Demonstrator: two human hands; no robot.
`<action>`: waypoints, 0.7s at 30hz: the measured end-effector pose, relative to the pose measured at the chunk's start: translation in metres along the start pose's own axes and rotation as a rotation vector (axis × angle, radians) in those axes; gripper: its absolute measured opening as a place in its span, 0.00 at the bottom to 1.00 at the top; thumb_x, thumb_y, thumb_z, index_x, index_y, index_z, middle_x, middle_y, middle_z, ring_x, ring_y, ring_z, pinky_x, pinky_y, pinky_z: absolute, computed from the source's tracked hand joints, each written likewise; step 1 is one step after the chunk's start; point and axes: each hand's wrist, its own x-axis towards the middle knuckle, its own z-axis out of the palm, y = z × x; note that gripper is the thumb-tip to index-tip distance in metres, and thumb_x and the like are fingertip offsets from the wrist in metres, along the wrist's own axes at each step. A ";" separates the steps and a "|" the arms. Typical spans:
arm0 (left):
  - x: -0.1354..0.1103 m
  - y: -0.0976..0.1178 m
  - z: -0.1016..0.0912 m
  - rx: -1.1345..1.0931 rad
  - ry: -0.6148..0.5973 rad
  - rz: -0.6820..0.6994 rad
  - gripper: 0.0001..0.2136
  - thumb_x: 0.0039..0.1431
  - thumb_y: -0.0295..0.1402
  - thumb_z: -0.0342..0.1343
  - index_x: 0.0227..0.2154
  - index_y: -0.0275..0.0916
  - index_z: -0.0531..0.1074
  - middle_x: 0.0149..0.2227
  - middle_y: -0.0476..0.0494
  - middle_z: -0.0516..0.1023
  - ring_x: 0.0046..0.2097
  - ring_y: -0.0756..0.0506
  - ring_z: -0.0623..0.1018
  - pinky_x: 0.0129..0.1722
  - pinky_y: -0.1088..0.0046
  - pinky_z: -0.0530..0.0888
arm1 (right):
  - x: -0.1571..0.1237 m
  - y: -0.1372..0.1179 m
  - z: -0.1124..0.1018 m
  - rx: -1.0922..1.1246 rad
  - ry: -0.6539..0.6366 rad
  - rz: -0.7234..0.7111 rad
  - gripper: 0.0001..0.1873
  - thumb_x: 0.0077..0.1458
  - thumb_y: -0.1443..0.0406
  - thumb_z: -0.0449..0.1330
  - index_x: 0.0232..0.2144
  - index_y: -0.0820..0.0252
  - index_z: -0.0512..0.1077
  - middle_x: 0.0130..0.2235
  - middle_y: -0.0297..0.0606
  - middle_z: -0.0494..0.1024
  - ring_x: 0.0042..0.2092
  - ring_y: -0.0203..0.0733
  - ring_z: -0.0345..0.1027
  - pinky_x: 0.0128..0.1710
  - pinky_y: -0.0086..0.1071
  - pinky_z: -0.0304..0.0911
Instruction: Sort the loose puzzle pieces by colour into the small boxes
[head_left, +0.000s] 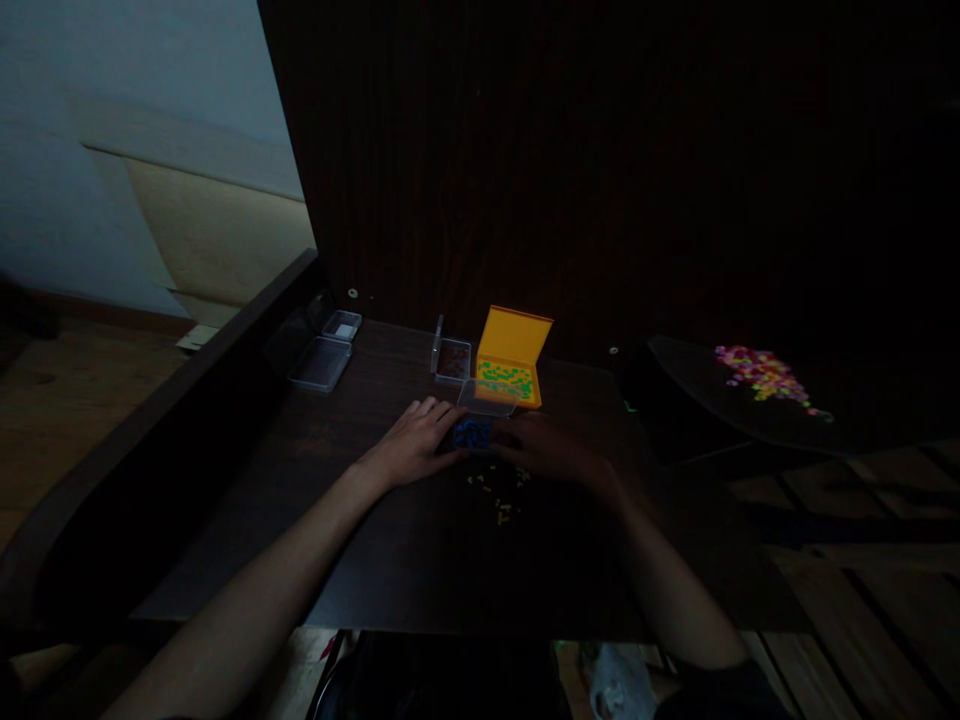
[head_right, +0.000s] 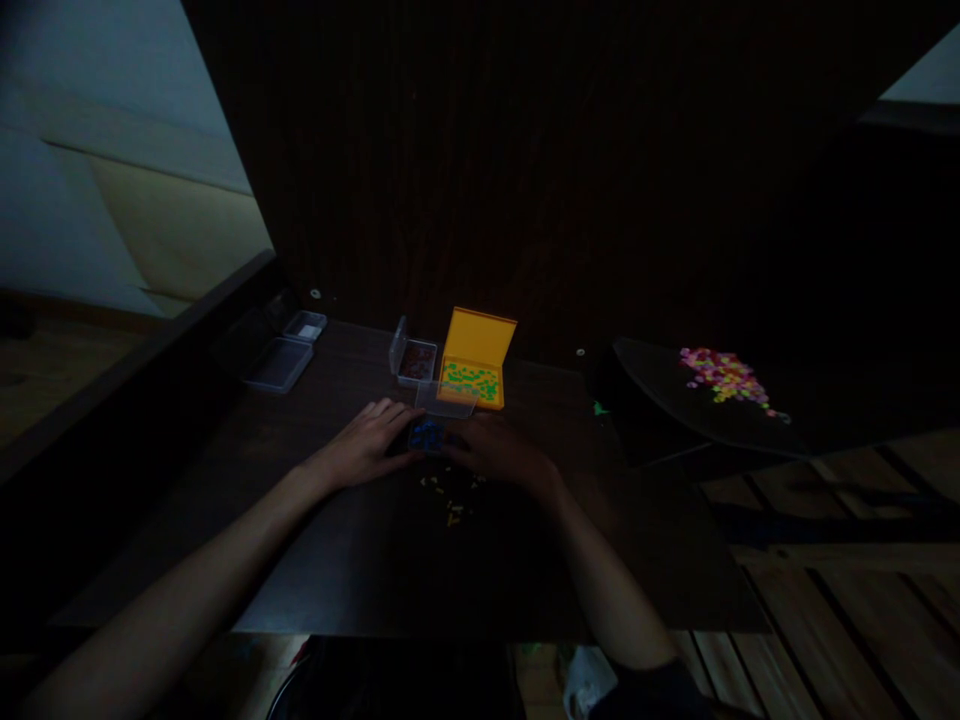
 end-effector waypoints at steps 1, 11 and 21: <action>0.000 0.000 0.000 0.001 0.002 0.002 0.25 0.64 0.46 0.52 0.61 0.42 0.59 0.51 0.39 0.70 0.51 0.37 0.68 0.49 0.58 0.66 | 0.005 0.001 0.000 0.014 -0.024 -0.027 0.10 0.63 0.62 0.56 0.41 0.60 0.75 0.39 0.41 0.80 0.37 0.41 0.72 0.37 0.31 0.61; -0.001 -0.002 0.002 0.014 0.009 0.013 0.26 0.64 0.46 0.52 0.60 0.40 0.59 0.51 0.38 0.70 0.50 0.38 0.68 0.49 0.59 0.66 | 0.038 0.005 -0.008 -0.047 -0.246 -0.094 0.10 0.61 0.65 0.56 0.39 0.61 0.77 0.33 0.38 0.79 0.32 0.38 0.68 0.32 0.30 0.58; -0.001 0.001 0.000 0.028 0.005 0.004 0.26 0.63 0.45 0.54 0.59 0.37 0.60 0.51 0.38 0.71 0.50 0.38 0.68 0.49 0.59 0.66 | 0.037 -0.002 0.000 -0.278 -0.159 -0.010 0.12 0.61 0.64 0.55 0.38 0.61 0.78 0.36 0.43 0.79 0.33 0.40 0.68 0.31 0.30 0.56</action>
